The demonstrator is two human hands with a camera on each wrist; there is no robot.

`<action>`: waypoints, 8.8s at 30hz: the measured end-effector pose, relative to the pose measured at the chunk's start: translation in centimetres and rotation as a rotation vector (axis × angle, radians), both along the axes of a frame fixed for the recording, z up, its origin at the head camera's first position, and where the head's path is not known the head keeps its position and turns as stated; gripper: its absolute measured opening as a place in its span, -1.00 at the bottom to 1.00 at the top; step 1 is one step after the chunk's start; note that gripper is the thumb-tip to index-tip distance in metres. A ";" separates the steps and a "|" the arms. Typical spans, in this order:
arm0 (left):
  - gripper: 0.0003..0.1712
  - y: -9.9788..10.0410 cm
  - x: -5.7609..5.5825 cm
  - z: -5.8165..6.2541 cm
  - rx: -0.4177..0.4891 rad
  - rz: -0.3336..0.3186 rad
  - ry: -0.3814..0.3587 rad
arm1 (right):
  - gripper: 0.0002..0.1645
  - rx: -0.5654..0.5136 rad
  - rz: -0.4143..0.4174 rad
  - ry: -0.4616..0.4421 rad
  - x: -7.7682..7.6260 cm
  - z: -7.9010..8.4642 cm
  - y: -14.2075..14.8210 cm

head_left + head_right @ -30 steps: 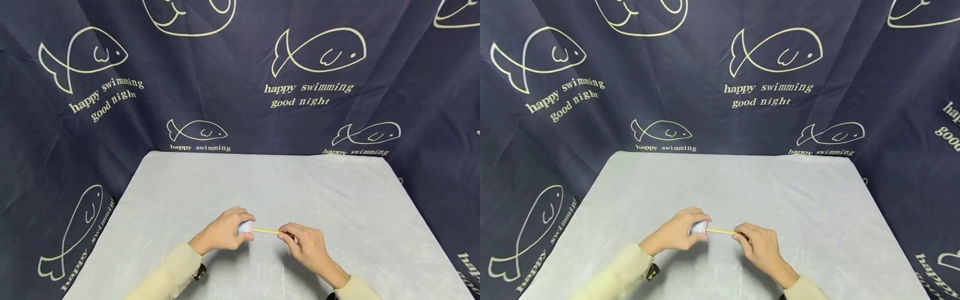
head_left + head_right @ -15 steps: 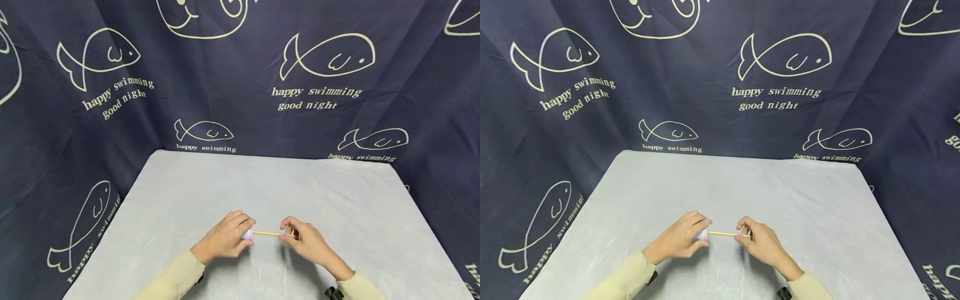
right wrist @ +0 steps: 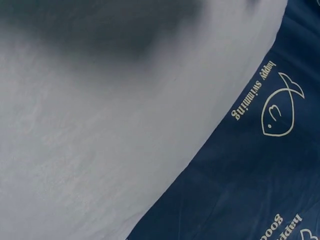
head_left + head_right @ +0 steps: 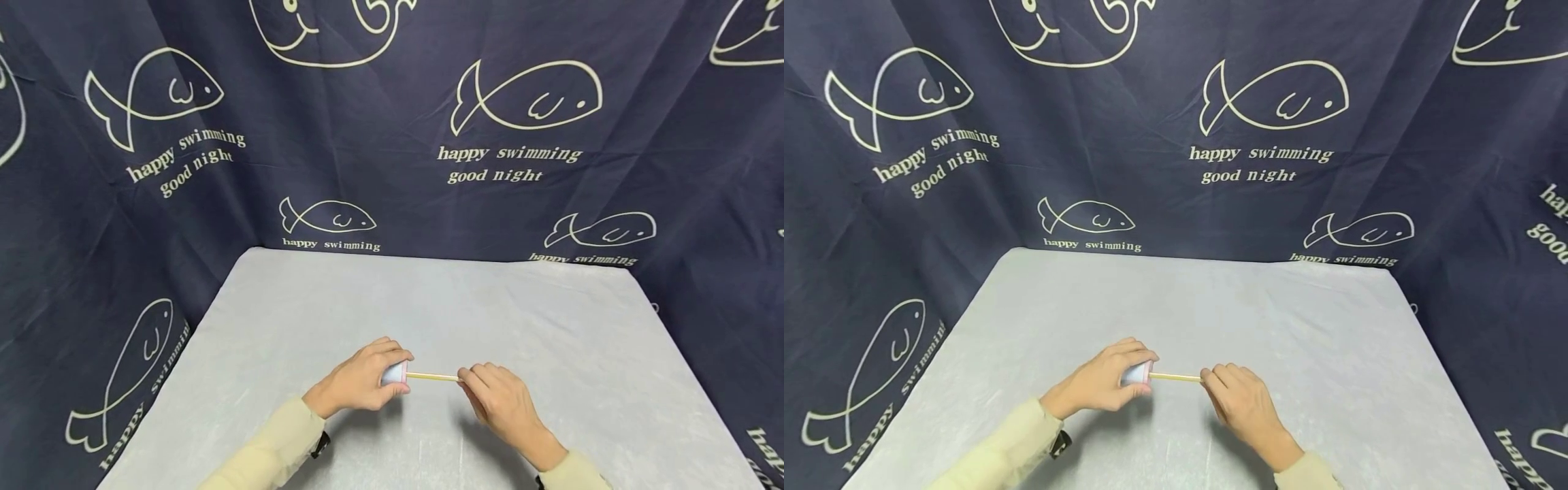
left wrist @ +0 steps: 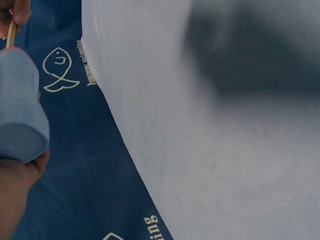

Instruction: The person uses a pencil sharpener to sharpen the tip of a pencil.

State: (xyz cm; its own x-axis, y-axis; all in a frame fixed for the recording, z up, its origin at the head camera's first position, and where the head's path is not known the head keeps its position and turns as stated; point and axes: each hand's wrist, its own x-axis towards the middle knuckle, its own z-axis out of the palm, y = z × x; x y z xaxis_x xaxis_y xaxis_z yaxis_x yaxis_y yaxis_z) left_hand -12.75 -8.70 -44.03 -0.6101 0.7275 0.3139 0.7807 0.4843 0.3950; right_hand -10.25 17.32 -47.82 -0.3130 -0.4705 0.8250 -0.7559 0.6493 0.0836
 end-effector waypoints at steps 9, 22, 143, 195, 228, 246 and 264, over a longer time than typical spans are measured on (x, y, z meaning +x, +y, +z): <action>-0.50 0.0 -0.1 0.2 -0.019 -0.031 0.088 | -0.88 -0.177 0.047 -0.524 1.1 1.4 0.1; -0.46 0.6 0.3 -2.1 -0.025 -0.055 0.581 | -0.85 -0.238 0.201 -1.395 0.0 3.7 1.4; -0.57 1.0 0.5 0.5 0.026 0.003 -0.098 | -0.72 -0.147 0.062 -0.249 1.2 1.3 0.4; -0.36 0.7 0.6 -1.9 0.042 -0.061 0.601 | -0.85 -0.359 -0.072 -1.106 2.2 1.3 0.7; -0.36 0.6 1.2 -0.5 0.156 -0.107 0.453 | -0.79 -0.199 0.134 -0.314 1.7 2.3 0.8; -0.33 0.1 0.5 -0.4 0.127 -0.041 0.403 | -0.71 -0.113 0.009 -0.243 1.3 2.6 1.0; -0.36 1.3 1.0 -0.3 0.152 -0.138 0.603 | -0.82 -0.261 0.002 -0.538 3.0 2.6 0.9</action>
